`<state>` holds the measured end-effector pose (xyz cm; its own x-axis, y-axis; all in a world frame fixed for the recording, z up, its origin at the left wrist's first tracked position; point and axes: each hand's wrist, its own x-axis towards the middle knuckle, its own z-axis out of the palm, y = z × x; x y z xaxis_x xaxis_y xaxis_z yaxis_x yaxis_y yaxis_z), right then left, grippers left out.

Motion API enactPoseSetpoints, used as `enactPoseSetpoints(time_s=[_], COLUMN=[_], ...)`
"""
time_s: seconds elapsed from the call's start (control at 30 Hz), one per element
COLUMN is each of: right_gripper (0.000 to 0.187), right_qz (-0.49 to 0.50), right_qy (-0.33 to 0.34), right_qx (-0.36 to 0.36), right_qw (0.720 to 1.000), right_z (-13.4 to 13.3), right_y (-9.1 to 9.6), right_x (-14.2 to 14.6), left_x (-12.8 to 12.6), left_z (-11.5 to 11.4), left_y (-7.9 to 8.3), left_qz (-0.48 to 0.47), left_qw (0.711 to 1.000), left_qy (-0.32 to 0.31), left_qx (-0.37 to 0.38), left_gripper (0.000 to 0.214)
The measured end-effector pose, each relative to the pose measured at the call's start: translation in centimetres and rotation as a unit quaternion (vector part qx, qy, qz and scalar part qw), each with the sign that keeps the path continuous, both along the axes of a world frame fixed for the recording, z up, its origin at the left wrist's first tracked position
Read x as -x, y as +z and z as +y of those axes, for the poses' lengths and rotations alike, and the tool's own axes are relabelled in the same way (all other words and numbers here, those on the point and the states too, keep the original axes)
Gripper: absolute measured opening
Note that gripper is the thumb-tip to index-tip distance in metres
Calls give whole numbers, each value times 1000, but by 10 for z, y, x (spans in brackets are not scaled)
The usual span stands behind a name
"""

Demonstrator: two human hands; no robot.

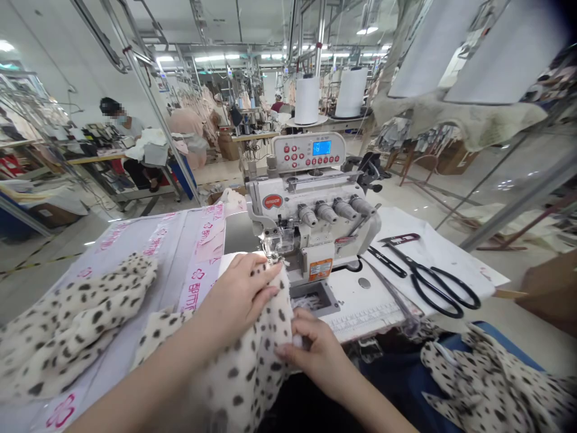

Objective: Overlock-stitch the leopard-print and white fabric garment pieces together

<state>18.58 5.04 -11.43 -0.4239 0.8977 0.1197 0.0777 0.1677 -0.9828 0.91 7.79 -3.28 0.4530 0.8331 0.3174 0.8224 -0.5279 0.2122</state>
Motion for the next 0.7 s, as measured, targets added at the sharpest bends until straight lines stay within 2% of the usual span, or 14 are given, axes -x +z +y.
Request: enactPoseSetpoints(time_s=[0.23, 0.43, 0.6, 0.7], right_gripper=[23, 31, 24, 20], right_qz=[55, 39, -31, -46], right_qy=[-3, -1, -36, -19], right_qx=[33, 42, -36, -44], right_qw=[998, 998, 998, 998], right_z=[-20, -22, -29, -35], right_y=[16, 20, 34, 29], right_x=[-12, -19, -23, -17], left_x=[18, 14, 4, 1], left_z=[7, 8, 4, 1], left_y=[10, 14, 14, 11], left_qz=[-151, -143, -121, -104], left_qw=[984, 984, 985, 991], left_qy=[30, 53, 90, 70], left_qx=[91, 89, 87, 41], left_gripper=[20, 15, 14, 14])
